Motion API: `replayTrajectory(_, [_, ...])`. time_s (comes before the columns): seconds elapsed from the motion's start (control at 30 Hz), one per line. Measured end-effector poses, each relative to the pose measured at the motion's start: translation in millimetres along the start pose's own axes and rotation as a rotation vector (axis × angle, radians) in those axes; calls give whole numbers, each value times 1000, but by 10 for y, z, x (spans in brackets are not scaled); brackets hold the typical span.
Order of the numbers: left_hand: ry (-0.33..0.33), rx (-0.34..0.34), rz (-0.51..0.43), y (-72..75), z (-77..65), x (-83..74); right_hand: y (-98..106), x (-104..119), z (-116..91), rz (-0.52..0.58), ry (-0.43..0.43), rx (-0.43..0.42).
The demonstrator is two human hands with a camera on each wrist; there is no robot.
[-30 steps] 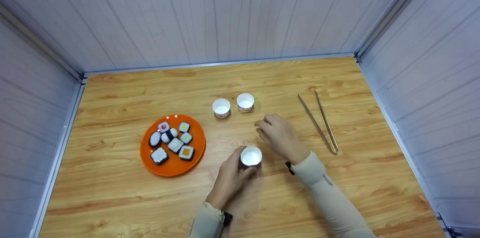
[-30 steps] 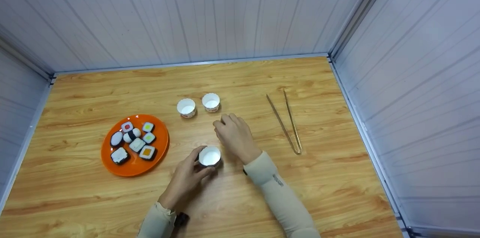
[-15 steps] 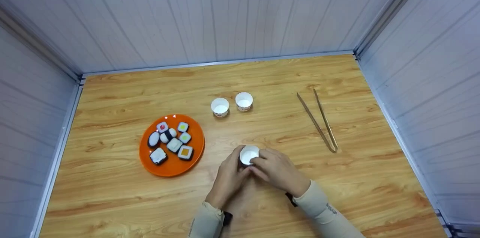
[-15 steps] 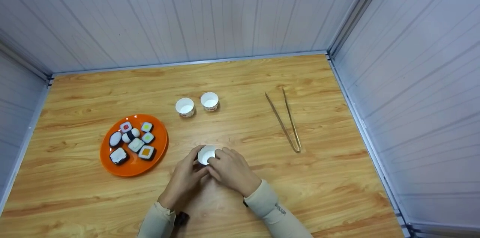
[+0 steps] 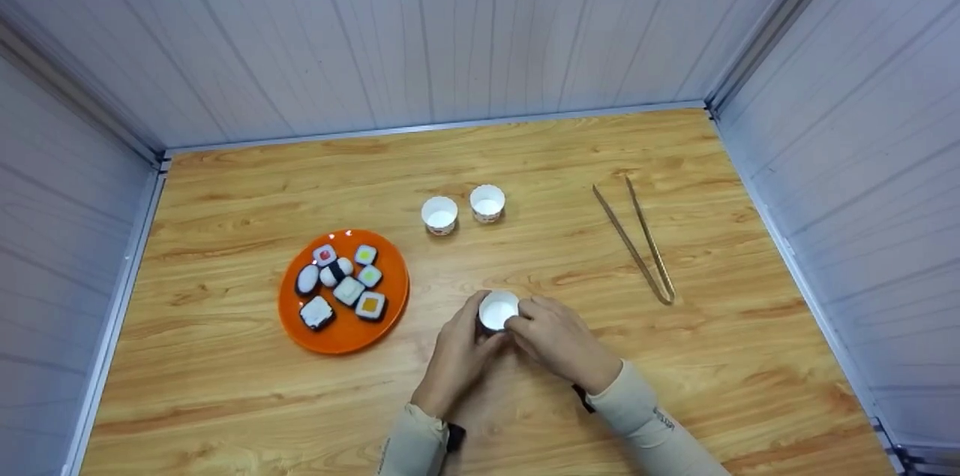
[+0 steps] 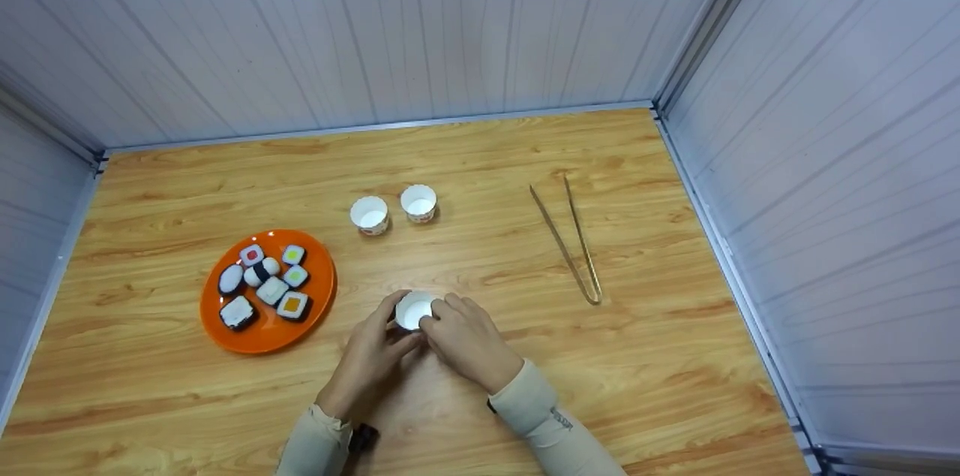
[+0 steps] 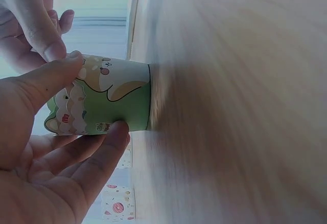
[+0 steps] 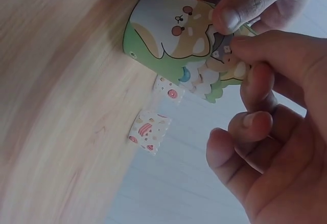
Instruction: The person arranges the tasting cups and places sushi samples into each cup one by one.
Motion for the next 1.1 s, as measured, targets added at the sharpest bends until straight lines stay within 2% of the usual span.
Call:
replayTrajectory(0.17, [1, 3, 0, -7, 1, 12, 7, -1, 9, -2, 2, 3])
replayTrajectory(0.33, [-3, -1, 1, -8, 4, 7, 28, -9, 10, 15, 4, -33])
replayTrajectory(0.53, [-29, -12, 2, 5, -8, -1, 73, -18, 3, 28, 24, -116])
replayTrajectory(0.7, [-21, -11, 3, 1, -8, 6, 183, -43, 45, 69, 41, -178])
replayTrajectory(0.87, [-1, 8, -8, -7, 3, 9, 350, -195, 140, 126, 3, -223])
replayTrajectory(1.1, [3, 13, 19, 1, 7, 7, 424, -550, 279, 84, -70, -221])
Point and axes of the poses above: each hand's wrist, its own z-axis towards the middle knuckle, its own y-axis out of the back of the hand, x = y × z, the point moved 3 cm from there along z, towards the middle knuckle, and after that the axes turned 15 degrees about -x, right-handed, at the moved point
